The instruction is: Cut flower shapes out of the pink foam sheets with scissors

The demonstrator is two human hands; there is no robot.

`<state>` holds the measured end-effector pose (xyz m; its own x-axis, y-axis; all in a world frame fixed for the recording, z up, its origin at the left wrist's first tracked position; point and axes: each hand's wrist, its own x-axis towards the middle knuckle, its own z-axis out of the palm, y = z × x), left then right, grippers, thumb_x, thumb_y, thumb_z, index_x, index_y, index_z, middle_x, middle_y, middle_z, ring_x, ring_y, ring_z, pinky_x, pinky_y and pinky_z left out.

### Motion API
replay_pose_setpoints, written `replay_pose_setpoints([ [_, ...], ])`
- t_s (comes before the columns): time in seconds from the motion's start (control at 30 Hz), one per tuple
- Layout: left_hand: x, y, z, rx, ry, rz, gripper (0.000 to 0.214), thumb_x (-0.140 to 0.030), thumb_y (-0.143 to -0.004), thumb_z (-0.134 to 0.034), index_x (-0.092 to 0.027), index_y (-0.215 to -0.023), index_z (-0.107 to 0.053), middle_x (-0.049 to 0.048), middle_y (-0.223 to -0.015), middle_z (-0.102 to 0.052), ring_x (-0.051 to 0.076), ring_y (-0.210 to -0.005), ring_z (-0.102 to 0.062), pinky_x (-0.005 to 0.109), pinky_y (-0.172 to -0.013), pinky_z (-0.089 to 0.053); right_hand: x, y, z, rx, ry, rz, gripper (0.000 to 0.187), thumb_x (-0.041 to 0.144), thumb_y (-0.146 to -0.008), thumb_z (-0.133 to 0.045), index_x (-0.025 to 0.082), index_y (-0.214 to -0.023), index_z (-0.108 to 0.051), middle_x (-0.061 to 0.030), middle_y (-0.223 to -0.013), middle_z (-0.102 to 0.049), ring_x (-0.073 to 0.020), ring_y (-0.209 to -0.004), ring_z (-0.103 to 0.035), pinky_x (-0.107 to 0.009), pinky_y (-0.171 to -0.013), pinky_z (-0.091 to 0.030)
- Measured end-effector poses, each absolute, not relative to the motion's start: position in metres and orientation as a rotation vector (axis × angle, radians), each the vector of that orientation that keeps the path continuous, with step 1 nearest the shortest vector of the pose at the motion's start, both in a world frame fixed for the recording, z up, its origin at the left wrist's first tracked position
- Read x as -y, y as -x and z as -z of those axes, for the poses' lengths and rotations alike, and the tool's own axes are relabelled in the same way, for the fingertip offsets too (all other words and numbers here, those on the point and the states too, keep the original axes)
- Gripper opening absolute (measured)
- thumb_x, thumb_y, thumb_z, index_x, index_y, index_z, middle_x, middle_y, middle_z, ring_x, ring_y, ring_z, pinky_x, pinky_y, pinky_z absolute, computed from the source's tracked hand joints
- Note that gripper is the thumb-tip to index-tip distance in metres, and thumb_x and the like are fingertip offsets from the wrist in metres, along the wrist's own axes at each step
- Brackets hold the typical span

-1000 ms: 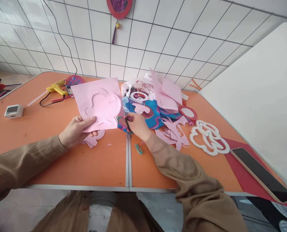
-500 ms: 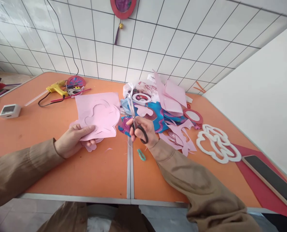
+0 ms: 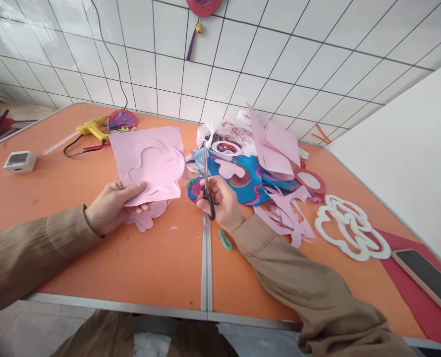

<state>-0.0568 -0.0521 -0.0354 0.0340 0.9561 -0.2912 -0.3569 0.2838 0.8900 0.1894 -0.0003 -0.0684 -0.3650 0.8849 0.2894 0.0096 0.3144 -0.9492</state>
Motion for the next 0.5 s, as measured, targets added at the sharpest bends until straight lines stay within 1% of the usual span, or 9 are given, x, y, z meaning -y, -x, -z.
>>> replay_pose_setpoints([
  [0.1, 0.051, 0.057, 0.036, -1.12, -0.738, -1.146, 0.022, -0.018, -0.085, -0.064, -0.008, -0.067, -0.069, 0.0049, -0.047, -0.064, 0.011, -0.039, -0.058, 0.017, -0.038, -0.047, 0.003, -0.19, 0.068, 1.674, 0.795, -1.181, 0.054, 0.059, -0.067, -0.079, 0.022, -0.098, -0.055, -0.001, -0.073, -0.062, -0.0159, -0.065, -0.062, -0.027, -0.055, -0.05],
  [0.2, 0.049, 0.057, 0.036, -1.131, -0.778, -1.141, 0.021, -0.023, -0.081, -0.069, -0.007, -0.067, -0.069, 0.0068, -0.05, -0.066, 0.01, -0.037, -0.055, 0.018, -0.038, -0.046, 0.005, -0.194, 0.067, 1.721, 0.787, -1.213, 0.053, 0.06, -0.069, -0.077, 0.022, -0.1, -0.058, -0.0021, -0.076, -0.062, -0.0153, -0.063, -0.061, -0.028, -0.055, -0.05],
  [0.27, 0.049, 0.058, 0.037, -1.129, -0.808, -1.147, 0.022, -0.026, -0.079, -0.072, -0.007, -0.067, -0.069, 0.0075, -0.05, -0.066, 0.01, -0.038, -0.055, 0.019, -0.039, -0.045, 0.007, -0.197, 0.067, 1.77, 0.777, -1.255, 0.054, 0.063, -0.07, -0.075, 0.022, -0.101, -0.06, -0.003, -0.075, -0.061, -0.0152, -0.058, -0.059, -0.029, -0.052, -0.048],
  [0.37, 0.048, 0.058, 0.037, -1.132, -0.826, -1.156, 0.023, -0.027, -0.077, -0.074, -0.007, -0.066, -0.069, 0.0073, -0.049, -0.066, 0.01, -0.038, -0.054, 0.019, -0.039, -0.045, 0.009, -0.2, 0.068, 1.826, 0.758, -1.308, 0.057, 0.068, -0.067, -0.074, 0.022, -0.098, -0.063, -0.0035, -0.07, -0.061, -0.017, -0.053, -0.057, -0.031, -0.047, -0.046],
  [0.43, 0.049, 0.058, 0.037, -1.13, -0.826, -1.152, 0.023, -0.027, -0.078, -0.073, -0.007, -0.066, -0.069, 0.0074, -0.049, -0.066, 0.01, -0.038, -0.054, 0.019, -0.039, -0.045, 0.01, -0.199, 0.068, 1.857, 0.779, -1.302, 0.052, 0.064, -0.067, -0.075, 0.023, -0.097, -0.064, -0.0036, -0.069, -0.061, -0.0186, -0.054, -0.057, -0.032, -0.047, -0.046],
  [0.5, 0.05, 0.059, 0.037, -1.122, -0.828, -1.137, 0.023, -0.027, -0.079, -0.071, -0.007, -0.067, -0.069, 0.0079, -0.049, -0.066, 0.01, -0.038, -0.054, 0.019, -0.04, -0.045, 0.01, -0.196, 0.067, 1.874, 0.842, -1.211, 0.045, 0.055, -0.068, -0.076, 0.025, -0.098, -0.063, -0.0033, -0.071, -0.062, -0.0197, -0.059, -0.058, -0.034, -0.051, -0.047],
])
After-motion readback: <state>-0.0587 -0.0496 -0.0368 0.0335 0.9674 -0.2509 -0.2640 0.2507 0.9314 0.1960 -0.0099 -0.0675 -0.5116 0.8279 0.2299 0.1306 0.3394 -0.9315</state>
